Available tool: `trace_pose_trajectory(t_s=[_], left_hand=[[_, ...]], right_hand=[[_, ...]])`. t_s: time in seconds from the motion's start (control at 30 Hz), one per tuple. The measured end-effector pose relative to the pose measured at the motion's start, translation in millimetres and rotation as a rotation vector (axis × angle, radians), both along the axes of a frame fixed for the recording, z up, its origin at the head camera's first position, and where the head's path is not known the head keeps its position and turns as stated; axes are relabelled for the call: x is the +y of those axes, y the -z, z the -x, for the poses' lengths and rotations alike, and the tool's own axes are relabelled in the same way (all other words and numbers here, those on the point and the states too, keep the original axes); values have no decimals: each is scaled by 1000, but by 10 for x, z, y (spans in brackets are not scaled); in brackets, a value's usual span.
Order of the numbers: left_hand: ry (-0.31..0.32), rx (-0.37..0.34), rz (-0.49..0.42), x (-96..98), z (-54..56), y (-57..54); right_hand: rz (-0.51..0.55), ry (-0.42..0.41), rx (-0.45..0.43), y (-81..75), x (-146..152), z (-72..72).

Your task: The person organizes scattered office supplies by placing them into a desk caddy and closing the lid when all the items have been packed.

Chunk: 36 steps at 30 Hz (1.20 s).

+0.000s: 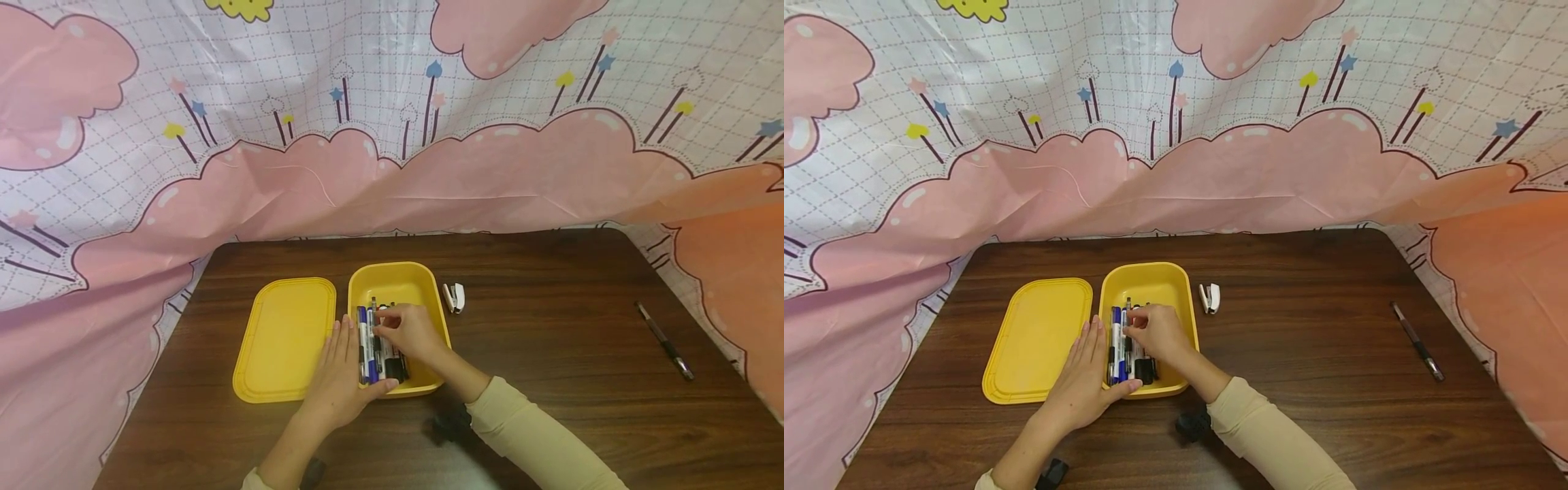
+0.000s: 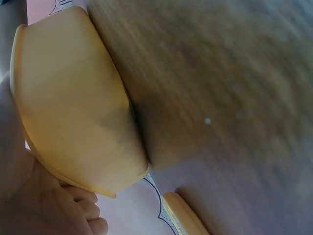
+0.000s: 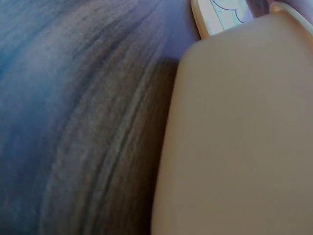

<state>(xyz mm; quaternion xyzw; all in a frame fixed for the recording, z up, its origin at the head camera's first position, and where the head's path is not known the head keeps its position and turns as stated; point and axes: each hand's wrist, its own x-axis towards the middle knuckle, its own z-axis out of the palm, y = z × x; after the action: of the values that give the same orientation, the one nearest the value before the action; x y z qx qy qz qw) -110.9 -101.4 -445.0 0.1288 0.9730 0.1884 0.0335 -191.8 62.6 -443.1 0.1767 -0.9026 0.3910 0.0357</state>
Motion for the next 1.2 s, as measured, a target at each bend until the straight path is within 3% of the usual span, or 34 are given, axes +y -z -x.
trace_pose_trajectory(t_s=[0.37,0.73,0.9,1.2], left_hand=[[0,21,7,-9,4,13],[-8,1,-7,-15,0,9],[-6,2,-2,-14,-3,13],[-5,-1,-7,0,-8,7]], right_hand=[[32,58,60,-184,207,115],[85,116,165,-594,609,284],[91,166,225,-832,891,343],[99,338,433,-1171,1603,394]])
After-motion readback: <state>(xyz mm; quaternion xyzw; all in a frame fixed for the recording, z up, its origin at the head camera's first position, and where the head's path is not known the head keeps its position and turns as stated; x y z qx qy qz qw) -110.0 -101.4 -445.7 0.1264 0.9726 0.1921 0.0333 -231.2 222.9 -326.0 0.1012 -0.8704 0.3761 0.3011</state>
